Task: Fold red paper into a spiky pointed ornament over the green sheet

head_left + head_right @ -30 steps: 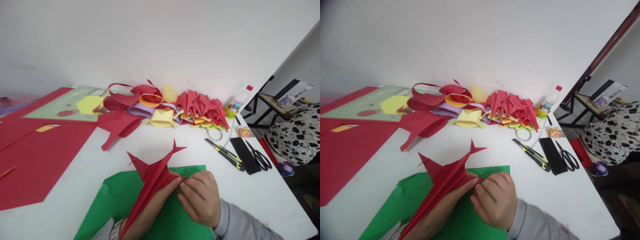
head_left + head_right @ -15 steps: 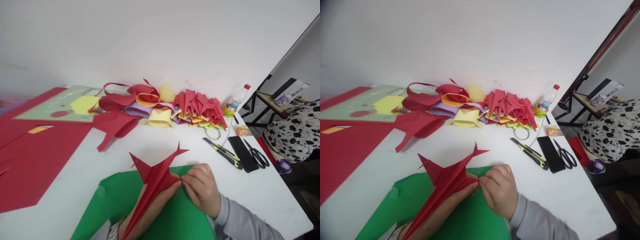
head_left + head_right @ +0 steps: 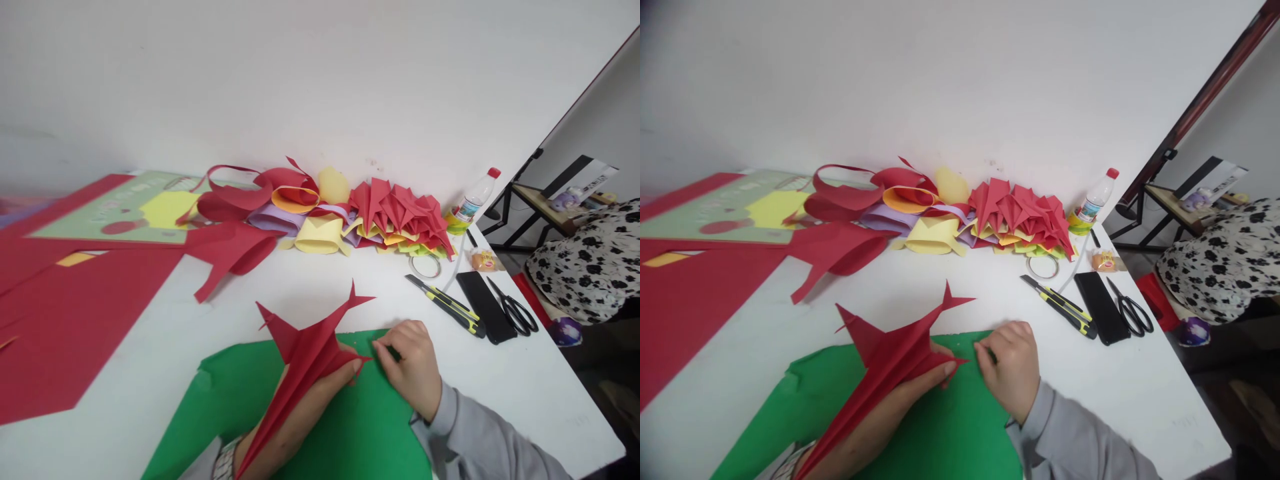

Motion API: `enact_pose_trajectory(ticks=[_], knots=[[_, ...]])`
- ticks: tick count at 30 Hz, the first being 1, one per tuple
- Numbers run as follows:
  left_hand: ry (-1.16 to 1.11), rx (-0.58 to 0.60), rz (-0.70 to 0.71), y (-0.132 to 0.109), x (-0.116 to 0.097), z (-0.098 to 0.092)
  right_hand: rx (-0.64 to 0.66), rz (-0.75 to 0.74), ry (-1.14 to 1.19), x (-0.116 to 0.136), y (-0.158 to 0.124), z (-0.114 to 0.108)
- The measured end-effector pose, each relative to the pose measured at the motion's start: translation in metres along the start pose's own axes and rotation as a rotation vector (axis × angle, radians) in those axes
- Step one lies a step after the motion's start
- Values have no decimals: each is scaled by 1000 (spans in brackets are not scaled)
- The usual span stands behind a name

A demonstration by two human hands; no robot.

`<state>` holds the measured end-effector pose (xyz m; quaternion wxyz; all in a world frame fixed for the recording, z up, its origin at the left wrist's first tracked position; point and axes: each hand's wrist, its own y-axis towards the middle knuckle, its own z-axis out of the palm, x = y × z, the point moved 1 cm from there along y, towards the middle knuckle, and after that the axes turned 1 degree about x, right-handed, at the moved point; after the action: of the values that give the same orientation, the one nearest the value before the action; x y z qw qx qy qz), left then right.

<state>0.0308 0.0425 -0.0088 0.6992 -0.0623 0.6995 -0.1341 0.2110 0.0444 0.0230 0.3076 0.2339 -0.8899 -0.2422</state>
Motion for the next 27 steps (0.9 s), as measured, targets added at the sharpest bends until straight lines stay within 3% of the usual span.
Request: enact_pose_trajectory(ticks=[6,12,18,27], knots=[[-103,118,-21,-8,-3,1,57,121,309,10,1,-6],[-160,161,-34,-11,-3,0,208,350,500,17,0,-2],[-122,155,-9,-10,-17,3,292,531,660,10,-4,6],[-107,157,-5,-12,-13,2,378,516,646,9,-3,6]])
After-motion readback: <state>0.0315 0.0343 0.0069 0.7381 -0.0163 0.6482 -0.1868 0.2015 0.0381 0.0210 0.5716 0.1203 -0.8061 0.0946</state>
